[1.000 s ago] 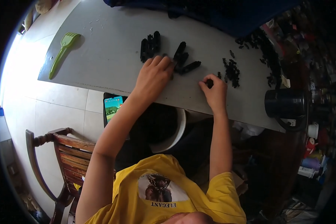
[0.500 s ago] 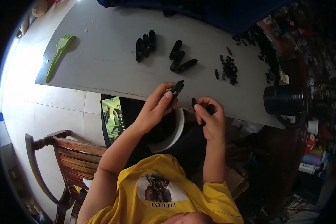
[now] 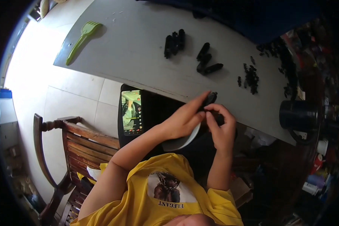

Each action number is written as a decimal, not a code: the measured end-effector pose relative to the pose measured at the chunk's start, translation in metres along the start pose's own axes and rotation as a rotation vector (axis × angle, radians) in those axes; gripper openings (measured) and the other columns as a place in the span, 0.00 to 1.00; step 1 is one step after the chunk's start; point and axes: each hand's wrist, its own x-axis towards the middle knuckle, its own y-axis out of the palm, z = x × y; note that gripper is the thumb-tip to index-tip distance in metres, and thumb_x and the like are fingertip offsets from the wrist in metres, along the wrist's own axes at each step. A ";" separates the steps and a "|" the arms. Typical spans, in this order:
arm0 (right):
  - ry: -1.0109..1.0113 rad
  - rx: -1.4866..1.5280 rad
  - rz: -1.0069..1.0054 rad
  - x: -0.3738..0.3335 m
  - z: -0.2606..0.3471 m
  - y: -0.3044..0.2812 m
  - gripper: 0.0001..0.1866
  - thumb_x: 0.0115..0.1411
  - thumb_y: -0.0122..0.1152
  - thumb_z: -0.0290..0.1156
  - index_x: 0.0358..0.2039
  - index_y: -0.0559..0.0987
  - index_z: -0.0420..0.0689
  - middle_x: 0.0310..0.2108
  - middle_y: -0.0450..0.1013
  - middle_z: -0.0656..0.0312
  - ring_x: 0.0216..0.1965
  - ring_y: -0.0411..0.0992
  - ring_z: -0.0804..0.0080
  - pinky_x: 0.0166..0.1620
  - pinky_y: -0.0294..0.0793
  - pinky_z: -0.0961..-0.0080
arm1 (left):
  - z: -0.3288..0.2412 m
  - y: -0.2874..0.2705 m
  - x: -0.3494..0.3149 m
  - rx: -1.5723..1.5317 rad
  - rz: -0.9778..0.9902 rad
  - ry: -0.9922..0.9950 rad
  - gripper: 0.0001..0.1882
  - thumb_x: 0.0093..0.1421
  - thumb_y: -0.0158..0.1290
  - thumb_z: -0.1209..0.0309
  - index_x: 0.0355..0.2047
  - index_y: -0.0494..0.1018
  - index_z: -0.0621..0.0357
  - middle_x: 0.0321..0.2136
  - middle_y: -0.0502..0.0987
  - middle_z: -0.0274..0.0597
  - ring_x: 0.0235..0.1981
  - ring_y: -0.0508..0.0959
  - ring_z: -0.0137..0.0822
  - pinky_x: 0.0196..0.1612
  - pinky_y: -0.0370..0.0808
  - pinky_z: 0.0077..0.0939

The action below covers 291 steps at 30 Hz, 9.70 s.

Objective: Manually removing debris or tabs from small black rubber/plastic components.

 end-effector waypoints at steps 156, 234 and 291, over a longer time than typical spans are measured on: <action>-0.032 -0.870 -0.327 0.072 -0.066 -0.065 0.10 0.48 0.59 0.25 0.34 0.76 0.46 0.34 0.71 0.60 0.35 0.71 0.56 0.37 0.70 0.67 | 0.005 -0.025 0.059 0.586 -0.168 -0.007 0.10 0.58 0.46 0.71 0.39 0.65 0.60 0.32 0.71 0.51 0.33 0.73 0.49 0.36 0.69 0.38; 0.343 0.444 -0.105 -0.031 -0.021 0.005 0.10 0.50 0.64 0.29 0.29 0.74 0.38 0.22 0.67 0.68 0.18 0.60 0.85 0.20 0.56 0.87 | 0.002 0.019 -0.030 -0.279 0.067 -0.079 0.34 0.57 0.43 0.78 0.62 0.43 0.62 0.50 0.64 0.60 0.50 0.68 0.50 0.52 0.63 0.35; 0.269 0.591 0.010 0.016 -0.001 -0.011 0.08 0.51 0.60 0.24 0.30 0.72 0.36 0.23 0.72 0.60 0.21 0.69 0.77 0.28 0.68 0.83 | -0.008 -0.012 0.031 -0.888 -0.144 -0.272 0.21 0.64 0.39 0.68 0.57 0.56 0.58 0.35 0.68 0.38 0.28 0.66 0.26 0.32 0.65 0.17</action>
